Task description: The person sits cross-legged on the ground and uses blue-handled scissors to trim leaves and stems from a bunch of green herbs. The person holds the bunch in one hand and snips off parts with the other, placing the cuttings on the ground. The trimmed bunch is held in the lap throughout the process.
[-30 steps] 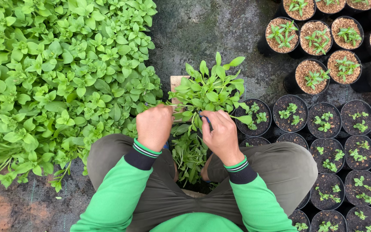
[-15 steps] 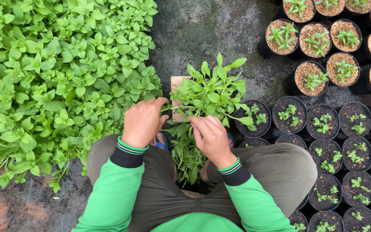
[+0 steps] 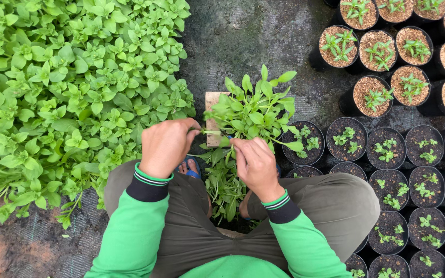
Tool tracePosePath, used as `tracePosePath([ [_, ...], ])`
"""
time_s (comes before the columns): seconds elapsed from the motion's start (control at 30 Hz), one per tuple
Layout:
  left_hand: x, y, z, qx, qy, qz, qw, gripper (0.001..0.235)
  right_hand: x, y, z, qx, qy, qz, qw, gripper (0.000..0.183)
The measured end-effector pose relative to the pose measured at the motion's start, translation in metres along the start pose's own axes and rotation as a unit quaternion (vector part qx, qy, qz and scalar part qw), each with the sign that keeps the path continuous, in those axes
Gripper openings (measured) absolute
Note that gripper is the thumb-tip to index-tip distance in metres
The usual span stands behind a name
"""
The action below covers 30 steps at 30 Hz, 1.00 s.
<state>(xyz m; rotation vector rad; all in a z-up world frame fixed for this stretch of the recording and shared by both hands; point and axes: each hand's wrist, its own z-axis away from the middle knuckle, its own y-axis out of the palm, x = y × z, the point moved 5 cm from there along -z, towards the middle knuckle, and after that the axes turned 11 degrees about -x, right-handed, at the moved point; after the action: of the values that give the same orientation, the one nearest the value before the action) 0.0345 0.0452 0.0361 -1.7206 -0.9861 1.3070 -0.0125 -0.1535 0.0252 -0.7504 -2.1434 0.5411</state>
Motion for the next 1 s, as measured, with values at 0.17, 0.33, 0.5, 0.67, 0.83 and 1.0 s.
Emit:
tracePosePath([
  [0.17,0.003,-0.005,-0.005,-0.030,0.035,0.025,0.999,0.027,0.003,-0.010,-0.003,-0.037,0.004,-0.010,0.999,0.022],
  [0.33,-0.008,0.013,-0.012,-0.130,0.002,0.056,0.990,0.043,0.000,0.003,-0.005,-0.044,-0.009,0.018,0.999,0.025],
  [0.5,-0.015,0.032,-0.018,-0.098,-0.003,0.060,0.993,0.022,-0.008,0.013,-0.001,-0.043,0.000,0.037,0.998,0.026],
  [0.67,-0.020,0.024,-0.016,-0.077,-0.028,0.136,0.987,0.015,-0.006,0.015,-0.005,-0.044,0.005,0.022,0.999,0.026],
  [0.83,-0.028,0.007,-0.006,0.091,0.096,0.369,0.920,0.024,-0.012,-0.019,0.005,-0.115,0.068,-0.004,0.991,0.021],
  [1.0,-0.020,0.028,-0.012,0.136,0.015,0.414,0.900,0.036,-0.072,-0.053,0.035,-0.256,0.238,-0.087,0.933,0.018],
])
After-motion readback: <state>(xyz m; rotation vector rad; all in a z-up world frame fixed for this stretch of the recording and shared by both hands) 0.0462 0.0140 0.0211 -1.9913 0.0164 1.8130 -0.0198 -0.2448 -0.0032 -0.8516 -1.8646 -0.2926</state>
